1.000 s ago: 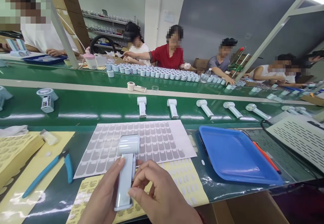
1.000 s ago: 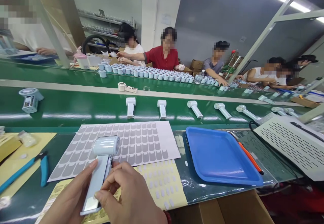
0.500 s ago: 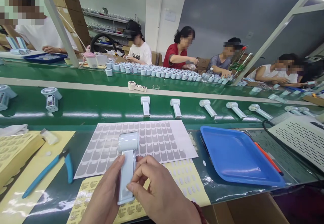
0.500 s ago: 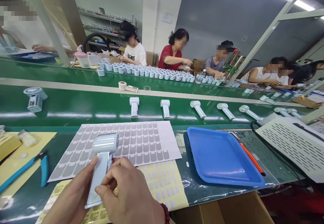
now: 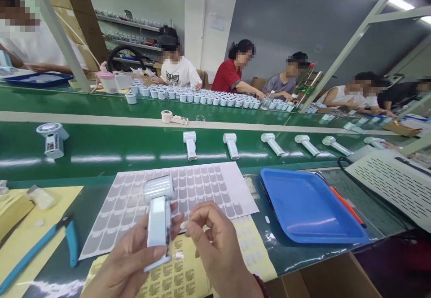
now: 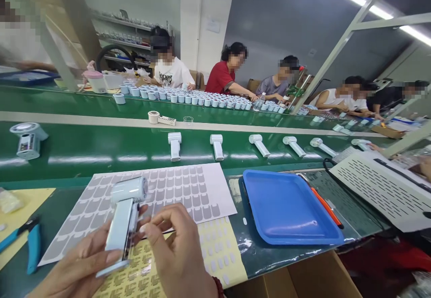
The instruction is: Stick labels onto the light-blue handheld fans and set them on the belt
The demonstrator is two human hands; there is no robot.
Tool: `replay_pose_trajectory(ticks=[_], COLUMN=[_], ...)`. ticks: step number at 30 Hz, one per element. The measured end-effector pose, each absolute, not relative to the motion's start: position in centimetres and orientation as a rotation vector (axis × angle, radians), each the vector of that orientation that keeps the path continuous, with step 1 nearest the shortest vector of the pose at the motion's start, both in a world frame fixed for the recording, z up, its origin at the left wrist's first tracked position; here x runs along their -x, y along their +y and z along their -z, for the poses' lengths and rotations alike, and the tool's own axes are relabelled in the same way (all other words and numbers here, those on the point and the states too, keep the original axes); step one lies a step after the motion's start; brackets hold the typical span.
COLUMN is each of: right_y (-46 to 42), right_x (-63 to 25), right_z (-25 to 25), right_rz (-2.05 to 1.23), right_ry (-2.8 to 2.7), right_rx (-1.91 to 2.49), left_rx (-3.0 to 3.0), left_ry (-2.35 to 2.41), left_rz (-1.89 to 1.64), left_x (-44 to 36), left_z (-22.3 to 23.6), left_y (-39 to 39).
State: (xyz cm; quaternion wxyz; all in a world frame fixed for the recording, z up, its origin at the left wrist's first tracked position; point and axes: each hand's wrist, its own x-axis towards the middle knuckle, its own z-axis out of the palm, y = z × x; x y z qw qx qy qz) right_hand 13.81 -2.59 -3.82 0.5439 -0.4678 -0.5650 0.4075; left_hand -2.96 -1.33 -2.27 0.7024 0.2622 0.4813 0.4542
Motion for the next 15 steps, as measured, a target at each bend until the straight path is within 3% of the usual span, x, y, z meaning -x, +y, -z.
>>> replay_pose_trajectory(ticks=[2,6,15], right_y=[-2.1,-1.2,-1.2], right_x=[-15.5,-20.2,-25.6], right_z=[4.6,7.3,14.7], right_rz=[-0.774,-0.069,0.418], right_ry=[-1.435,-1.711,-1.775], right_rx=[1.292,1.769,1.861], left_rx=[-0.646,-0.793,-0.872], left_ry=[1.105,1.204,1.309], left_rz=[-1.033,-1.105,-1.363], left_x=[3.8,6.1,9.0], left_z=[2.3,1.8,0.3], left_y=[0.4,6.1,17.8])
